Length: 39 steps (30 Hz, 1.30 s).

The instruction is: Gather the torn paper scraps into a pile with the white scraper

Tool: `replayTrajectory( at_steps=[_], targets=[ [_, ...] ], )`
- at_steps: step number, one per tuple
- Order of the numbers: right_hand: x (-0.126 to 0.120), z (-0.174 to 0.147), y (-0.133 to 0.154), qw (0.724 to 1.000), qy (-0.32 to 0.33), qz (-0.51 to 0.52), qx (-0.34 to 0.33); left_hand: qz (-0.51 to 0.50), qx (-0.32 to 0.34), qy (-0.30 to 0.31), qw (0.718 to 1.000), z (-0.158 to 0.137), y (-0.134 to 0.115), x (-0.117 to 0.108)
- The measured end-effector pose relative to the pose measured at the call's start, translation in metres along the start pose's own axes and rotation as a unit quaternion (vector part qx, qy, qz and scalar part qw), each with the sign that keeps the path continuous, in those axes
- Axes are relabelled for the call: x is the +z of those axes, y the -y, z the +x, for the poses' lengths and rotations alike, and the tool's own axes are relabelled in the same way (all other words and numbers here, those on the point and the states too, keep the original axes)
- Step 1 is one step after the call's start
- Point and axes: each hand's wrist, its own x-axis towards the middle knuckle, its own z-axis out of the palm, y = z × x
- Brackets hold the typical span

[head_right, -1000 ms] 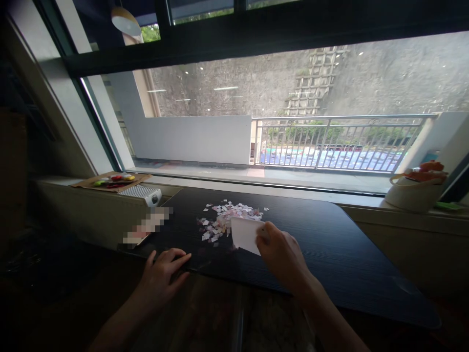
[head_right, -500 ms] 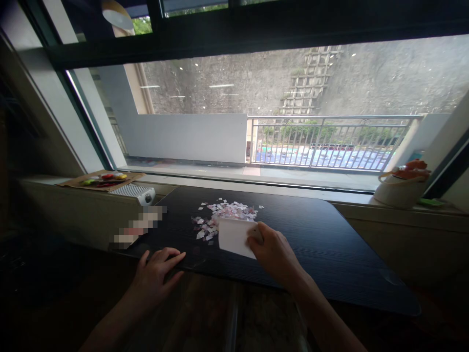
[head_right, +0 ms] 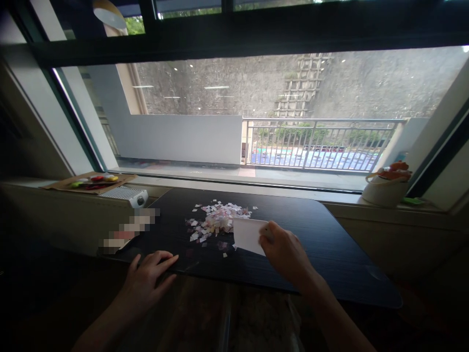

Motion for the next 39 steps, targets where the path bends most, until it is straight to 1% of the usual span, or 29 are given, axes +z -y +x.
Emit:
replayTrajectory(
  at_steps=[6, 11, 13, 15, 17, 20, 22, 26, 28, 30, 32, 35, 37, 39],
  targets=[
    [-0.004, -0.001, -0.001, 1.000, -0.009, -0.004, 0.016, -0.009, 0.013, 0.013, 1.000, 0.000, 0.005, 0.002],
    [-0.011, -0.004, -0.009, 1.000, 0.014, -0.013, 0.020, 0.006, 0.009, -0.027, 1.000, -0.002, 0.003, 0.003],
    [-0.012, -0.006, -0.010, 1.000, 0.008, -0.009, 0.024, 0.009, 0.010, -0.015, 1.000, -0.001, 0.003, 0.003],
    [-0.009, -0.007, -0.007, 1.000, 0.013, 0.012, 0.017, 0.010, 0.011, 0.006, 1.000, -0.001, 0.005, 0.003],
    [-0.002, -0.007, -0.002, 0.999, 0.031, 0.038, 0.002, 0.009, 0.012, 0.020, 1.000, 0.000, 0.008, 0.004],
    [0.008, -0.008, 0.006, 0.997, 0.048, 0.058, -0.020, 0.006, 0.015, 0.021, 1.000, 0.001, 0.011, 0.004],
    [0.008, -0.009, 0.006, 0.997, 0.050, 0.052, -0.025, 0.003, 0.015, 0.018, 1.000, 0.001, 0.011, 0.004],
    [-0.008, -0.011, -0.004, 0.999, 0.037, -0.003, 0.003, 0.000, 0.015, 0.013, 1.000, 0.000, 0.008, 0.004],
    [-0.014, -0.009, -0.011, 0.999, 0.024, -0.013, 0.019, 0.003, 0.011, 0.002, 1.000, -0.001, 0.006, 0.003],
    [-0.015, -0.006, -0.017, 0.999, 0.014, -0.003, 0.030, 0.005, 0.009, -0.009, 1.000, -0.002, 0.004, 0.003],
    [-0.010, -0.002, -0.023, 0.999, 0.012, 0.018, 0.034, 0.008, 0.010, -0.023, 1.000, -0.003, 0.002, 0.004],
    [-0.003, 0.000, -0.033, 0.998, 0.022, 0.062, 0.023, 0.016, 0.007, -0.042, 0.999, -0.004, 0.000, 0.003],
    [-0.005, -0.002, -0.041, 0.997, 0.025, 0.077, 0.018, 0.023, 0.004, -0.048, 0.999, -0.005, -0.002, 0.002],
    [-0.011, -0.003, -0.050, 0.996, 0.012, 0.086, 0.026, 0.027, 0.004, -0.050, 0.998, -0.005, -0.003, 0.001]
  ],
)
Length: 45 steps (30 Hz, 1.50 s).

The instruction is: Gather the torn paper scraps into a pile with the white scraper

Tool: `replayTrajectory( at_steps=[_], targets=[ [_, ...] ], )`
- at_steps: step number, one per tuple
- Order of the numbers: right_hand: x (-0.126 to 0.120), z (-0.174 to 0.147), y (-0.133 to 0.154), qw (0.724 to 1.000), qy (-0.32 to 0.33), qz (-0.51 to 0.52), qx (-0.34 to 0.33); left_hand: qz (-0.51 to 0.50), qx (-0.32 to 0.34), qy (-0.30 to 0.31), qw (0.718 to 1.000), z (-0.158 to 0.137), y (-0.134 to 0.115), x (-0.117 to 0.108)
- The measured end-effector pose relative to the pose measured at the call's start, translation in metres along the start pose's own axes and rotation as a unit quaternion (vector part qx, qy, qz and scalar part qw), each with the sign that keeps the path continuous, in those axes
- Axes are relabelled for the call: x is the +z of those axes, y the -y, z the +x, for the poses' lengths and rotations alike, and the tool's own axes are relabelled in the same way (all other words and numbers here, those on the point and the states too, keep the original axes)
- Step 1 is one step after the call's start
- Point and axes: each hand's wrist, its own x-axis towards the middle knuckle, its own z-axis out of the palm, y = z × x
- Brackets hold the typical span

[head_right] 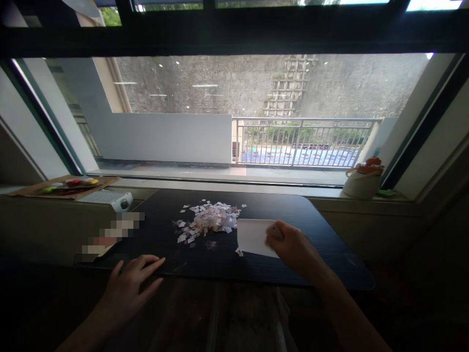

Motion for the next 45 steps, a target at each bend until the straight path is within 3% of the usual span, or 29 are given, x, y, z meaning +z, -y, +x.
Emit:
replayTrajectory(
  at_steps=[6, 12, 20, 27, 34, 45],
  targets=[
    [-0.008, 0.015, -0.029, 0.981, 0.000, 0.182, 0.063, 0.001, 0.001, 0.003, 1.000, 0.000, 0.000, -0.001],
    [0.011, 0.026, -0.052, 0.966, -0.017, 0.225, 0.130, 0.004, 0.003, 0.007, 1.000, 0.000, 0.002, 0.000],
    [0.018, 0.018, -0.033, 0.960, 0.028, 0.249, 0.127, 0.008, 0.001, 0.002, 1.000, 0.000, 0.003, 0.001],
    [0.024, 0.016, -0.025, 0.944, 0.105, 0.285, 0.125, 0.008, 0.002, -0.001, 1.000, 0.000, 0.005, 0.002],
    [0.019, 0.008, -0.023, 0.922, 0.204, 0.308, 0.120, 0.011, 0.007, 0.000, 1.000, 0.001, 0.006, 0.004],
    [0.009, -0.005, -0.025, 0.889, 0.264, 0.353, 0.121, 0.010, 0.011, 0.003, 1.000, 0.000, 0.006, 0.003]
  ],
)
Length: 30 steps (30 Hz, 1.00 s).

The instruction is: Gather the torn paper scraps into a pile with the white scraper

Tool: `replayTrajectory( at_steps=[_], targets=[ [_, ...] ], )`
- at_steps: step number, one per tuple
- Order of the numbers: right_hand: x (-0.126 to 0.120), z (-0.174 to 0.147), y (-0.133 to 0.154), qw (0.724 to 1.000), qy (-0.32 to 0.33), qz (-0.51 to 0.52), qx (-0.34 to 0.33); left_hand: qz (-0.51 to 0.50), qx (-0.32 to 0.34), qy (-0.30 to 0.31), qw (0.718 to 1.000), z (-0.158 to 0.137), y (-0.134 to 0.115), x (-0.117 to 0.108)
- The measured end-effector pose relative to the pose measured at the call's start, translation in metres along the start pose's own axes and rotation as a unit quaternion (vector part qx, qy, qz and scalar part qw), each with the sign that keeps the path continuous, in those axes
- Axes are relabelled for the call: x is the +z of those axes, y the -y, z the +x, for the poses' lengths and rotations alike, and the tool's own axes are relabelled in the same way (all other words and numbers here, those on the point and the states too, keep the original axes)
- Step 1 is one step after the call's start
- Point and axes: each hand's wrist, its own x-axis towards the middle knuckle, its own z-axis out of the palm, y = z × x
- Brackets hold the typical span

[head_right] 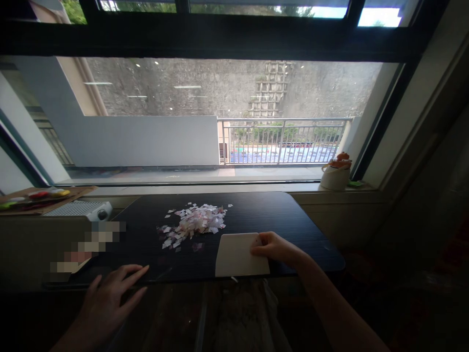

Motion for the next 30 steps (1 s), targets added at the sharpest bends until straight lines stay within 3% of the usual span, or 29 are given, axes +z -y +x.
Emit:
replayTrajectory(
  at_steps=[4, 9, 13, 18, 21, 25, 30],
  targets=[
    [-0.003, -0.007, 0.000, 1.000, -0.007, -0.015, -0.009, -0.006, -0.006, 0.001, 1.000, 0.000, 0.000, 0.001],
    [0.003, 0.004, -0.001, 0.991, -0.097, -0.018, -0.090, -0.006, -0.008, -0.004, 1.000, -0.001, -0.002, 0.001],
    [0.026, 0.024, 0.002, 0.970, -0.173, -0.055, -0.161, -0.022, -0.010, 0.008, 1.000, 0.000, -0.001, 0.001],
    [0.053, 0.033, 0.010, 0.964, -0.139, -0.146, -0.171, -0.052, -0.009, 0.035, 0.998, 0.000, 0.001, 0.003],
    [0.054, 0.029, 0.013, 0.956, -0.145, -0.186, -0.174, -0.048, -0.013, 0.003, 0.999, -0.002, -0.003, 0.003],
    [0.046, 0.026, 0.014, 0.935, -0.193, -0.258, -0.151, -0.057, -0.013, 0.006, 0.998, -0.002, -0.005, 0.003],
    [0.055, 0.020, 0.014, 0.941, -0.191, -0.224, -0.168, -0.065, -0.012, 0.031, 0.997, -0.001, -0.002, 0.003]
  ],
)
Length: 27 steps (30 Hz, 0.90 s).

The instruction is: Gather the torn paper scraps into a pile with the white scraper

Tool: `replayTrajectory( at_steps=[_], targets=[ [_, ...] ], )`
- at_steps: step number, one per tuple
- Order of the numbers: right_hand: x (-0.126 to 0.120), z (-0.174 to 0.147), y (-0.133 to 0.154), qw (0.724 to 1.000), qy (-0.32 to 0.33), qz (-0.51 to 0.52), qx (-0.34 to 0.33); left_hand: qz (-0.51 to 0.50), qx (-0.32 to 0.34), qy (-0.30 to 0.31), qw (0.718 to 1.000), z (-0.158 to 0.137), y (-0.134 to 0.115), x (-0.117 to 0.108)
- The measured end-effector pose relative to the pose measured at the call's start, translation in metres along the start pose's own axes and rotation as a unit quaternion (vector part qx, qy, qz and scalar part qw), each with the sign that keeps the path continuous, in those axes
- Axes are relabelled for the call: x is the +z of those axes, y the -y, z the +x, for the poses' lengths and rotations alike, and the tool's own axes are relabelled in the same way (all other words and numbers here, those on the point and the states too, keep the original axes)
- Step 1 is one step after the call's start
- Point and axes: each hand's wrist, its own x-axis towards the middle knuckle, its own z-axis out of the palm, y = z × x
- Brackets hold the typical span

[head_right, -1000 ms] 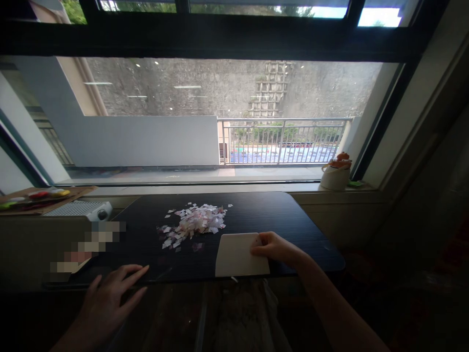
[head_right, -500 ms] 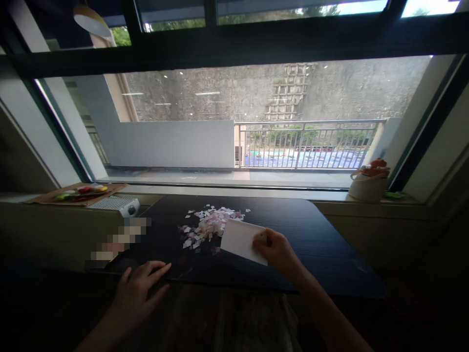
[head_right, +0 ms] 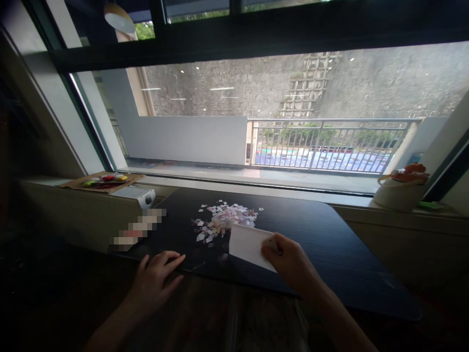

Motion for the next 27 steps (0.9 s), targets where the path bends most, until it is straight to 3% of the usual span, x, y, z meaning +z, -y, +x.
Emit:
replayTrajectory(
  at_steps=[10, 15, 22, 27],
  targets=[
    [-0.003, -0.005, 0.001, 0.998, -0.014, -0.058, -0.007, 0.004, -0.005, 0.024, 1.000, 0.001, 0.001, -0.002],
    [-0.006, -0.007, 0.009, 1.000, -0.025, -0.017, 0.002, 0.008, -0.003, 0.022, 1.000, 0.001, 0.002, -0.001],
    [0.014, 0.005, 0.035, 0.997, -0.001, -0.062, -0.038, 0.003, 0.006, 0.003, 1.000, 0.001, 0.002, 0.000],
    [0.043, 0.021, 0.058, 0.990, 0.044, -0.100, -0.085, -0.013, -0.005, 0.006, 1.000, 0.000, -0.003, -0.001]
  ],
)
